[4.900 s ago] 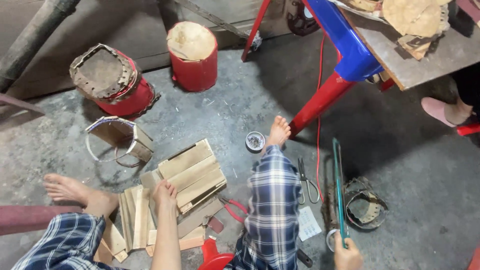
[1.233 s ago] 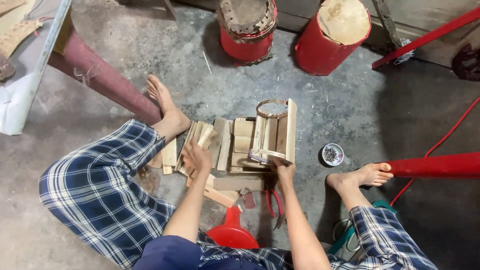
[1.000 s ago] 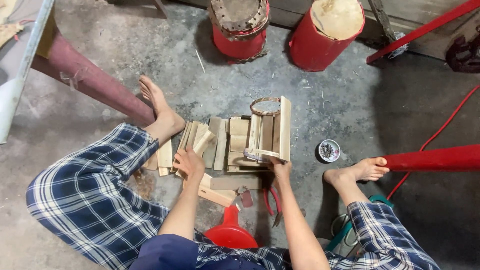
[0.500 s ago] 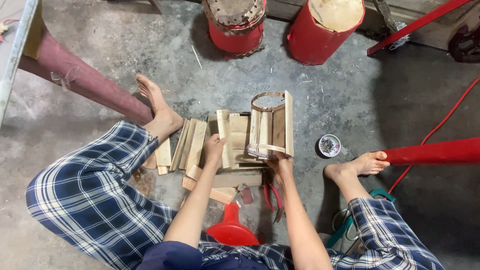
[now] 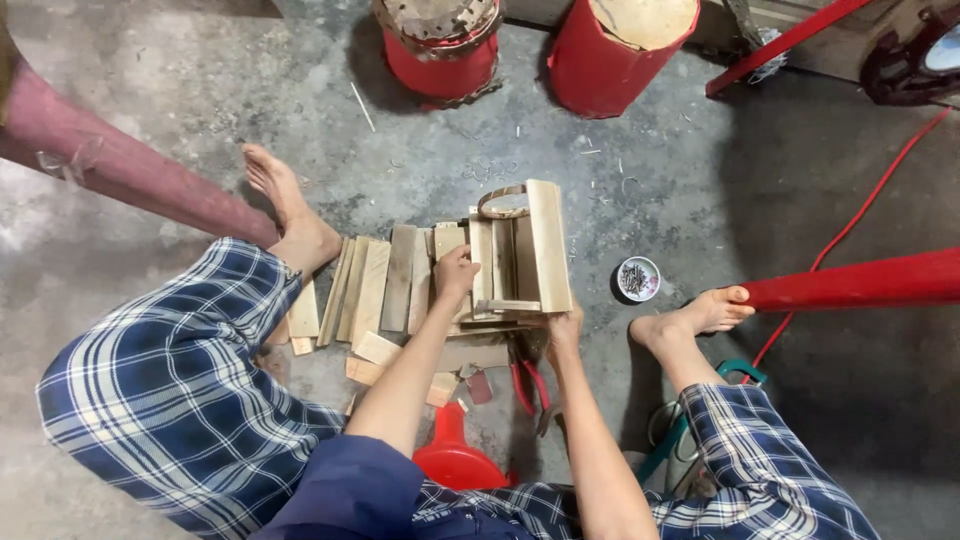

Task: The person is assembling a small wooden structure by nailing thin wooden slats onto a frame using a small hammer and nails.

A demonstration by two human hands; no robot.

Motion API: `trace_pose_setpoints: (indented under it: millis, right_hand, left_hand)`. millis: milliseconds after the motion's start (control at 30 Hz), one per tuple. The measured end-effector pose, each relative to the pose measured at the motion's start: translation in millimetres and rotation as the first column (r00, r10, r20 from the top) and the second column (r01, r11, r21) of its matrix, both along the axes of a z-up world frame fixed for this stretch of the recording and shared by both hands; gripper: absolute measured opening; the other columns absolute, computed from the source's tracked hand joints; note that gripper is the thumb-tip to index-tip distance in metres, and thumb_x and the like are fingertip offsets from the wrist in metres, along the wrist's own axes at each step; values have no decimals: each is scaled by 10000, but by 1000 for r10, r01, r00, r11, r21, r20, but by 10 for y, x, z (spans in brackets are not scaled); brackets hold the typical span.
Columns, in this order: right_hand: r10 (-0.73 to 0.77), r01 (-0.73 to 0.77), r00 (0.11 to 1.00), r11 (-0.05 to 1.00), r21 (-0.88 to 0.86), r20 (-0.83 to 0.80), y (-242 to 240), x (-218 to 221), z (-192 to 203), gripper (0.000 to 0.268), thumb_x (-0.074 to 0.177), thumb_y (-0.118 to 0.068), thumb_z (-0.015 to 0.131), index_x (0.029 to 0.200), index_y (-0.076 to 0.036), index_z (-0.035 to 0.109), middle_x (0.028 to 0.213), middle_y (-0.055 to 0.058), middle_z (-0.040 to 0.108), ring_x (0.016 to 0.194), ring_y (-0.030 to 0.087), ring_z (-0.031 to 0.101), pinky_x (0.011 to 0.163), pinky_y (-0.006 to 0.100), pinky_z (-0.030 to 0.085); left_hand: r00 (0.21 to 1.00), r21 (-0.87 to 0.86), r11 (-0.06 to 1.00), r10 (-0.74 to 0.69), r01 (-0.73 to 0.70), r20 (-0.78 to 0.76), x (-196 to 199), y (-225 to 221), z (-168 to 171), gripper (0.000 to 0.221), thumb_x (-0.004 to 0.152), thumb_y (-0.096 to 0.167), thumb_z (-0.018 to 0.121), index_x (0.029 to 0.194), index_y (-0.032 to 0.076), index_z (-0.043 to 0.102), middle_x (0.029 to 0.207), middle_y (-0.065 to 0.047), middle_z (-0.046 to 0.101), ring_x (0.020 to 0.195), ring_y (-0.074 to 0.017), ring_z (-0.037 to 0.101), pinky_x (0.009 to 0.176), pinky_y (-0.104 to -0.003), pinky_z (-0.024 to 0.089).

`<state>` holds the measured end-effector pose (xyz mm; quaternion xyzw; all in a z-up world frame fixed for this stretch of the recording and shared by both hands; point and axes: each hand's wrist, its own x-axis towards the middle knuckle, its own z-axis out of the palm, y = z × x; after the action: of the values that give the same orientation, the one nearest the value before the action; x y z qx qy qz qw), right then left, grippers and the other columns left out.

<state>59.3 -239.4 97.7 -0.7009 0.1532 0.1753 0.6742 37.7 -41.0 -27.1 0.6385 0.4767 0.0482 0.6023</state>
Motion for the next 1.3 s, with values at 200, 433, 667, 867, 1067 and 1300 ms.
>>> trace_pose_setpoints:
  millis: [200, 433, 667, 867, 1067, 1300]
  right_hand:
    - [116, -77, 960, 984, -158, 256, 45, -57, 120, 382, 910, -183, 749, 1269, -60, 705, 1235, 192, 705, 1228, 260, 579, 1068, 514, 440]
    - [145, -69, 943, 966, -249, 300, 96, -93, 93, 454, 991, -426, 659, 1297, -92, 701, 1253, 169, 702, 1242, 287, 603, 1085, 495, 439]
    - [183, -51, 940, 910, -411, 288, 54, -113, -31, 429, 986, -358, 620, 1319, -93, 673, 1252, 220, 678, 1246, 429, 588, 1099, 545, 423]
    - [262, -64, 895, 876, -477, 360, 61, -123, -98, 437, 968, -332, 615, 1361, -145, 654, 1241, 187, 673, 1236, 400, 599, 1076, 523, 448]
    - [303, -66, 865, 859, -508, 401, 108, -227, 116, 452, 957, -328, 617, 1379, -168, 638, 1253, 149, 659, 1243, 384, 602, 1086, 501, 451]
    - [349, -156, 861, 874, -461, 370, -4, -434, 122, 722, 846, -184, 693, 1526, -132, 455, 1382, 212, 534, 1334, 441, 510, 1124, 523, 454]
  left_hand:
    - [990, 312, 942, -137, 124, 21, -177, -104, 715, 525, 779, 19, 846, 1284, 36, 702, 803, -142, 685, 902, -349, 699, 937, -465, 568]
    - [981, 319, 931, -193, 177, 20, -690, -154, 588, 399, 841, -49, 737, 1229, 43, 731, 967, -144, 643, 951, -316, 708, 925, -412, 572]
    - [969, 153, 957, -246, 245, -16, -851, -365, 664, 592, 708, 233, 923, 1259, 190, 712, 921, -103, 727, 940, -295, 739, 922, -424, 574]
    - [997, 234, 970, -75, 66, 27, -827, -499, 568, 218, 830, 39, 795, 1043, 87, 786, 914, -149, 730, 913, -330, 732, 860, -415, 580]
    - [997, 252, 964, -77, 79, -18, -867, -541, 360, 190, 836, -19, 749, 1008, 60, 761, 931, -157, 739, 944, -338, 729, 881, -446, 577]
    - [997, 172, 984, -36, 48, -71, -855, -561, 418, 253, 841, -7, 706, 1078, 70, 750, 1021, -200, 745, 1024, -378, 715, 872, -494, 581]
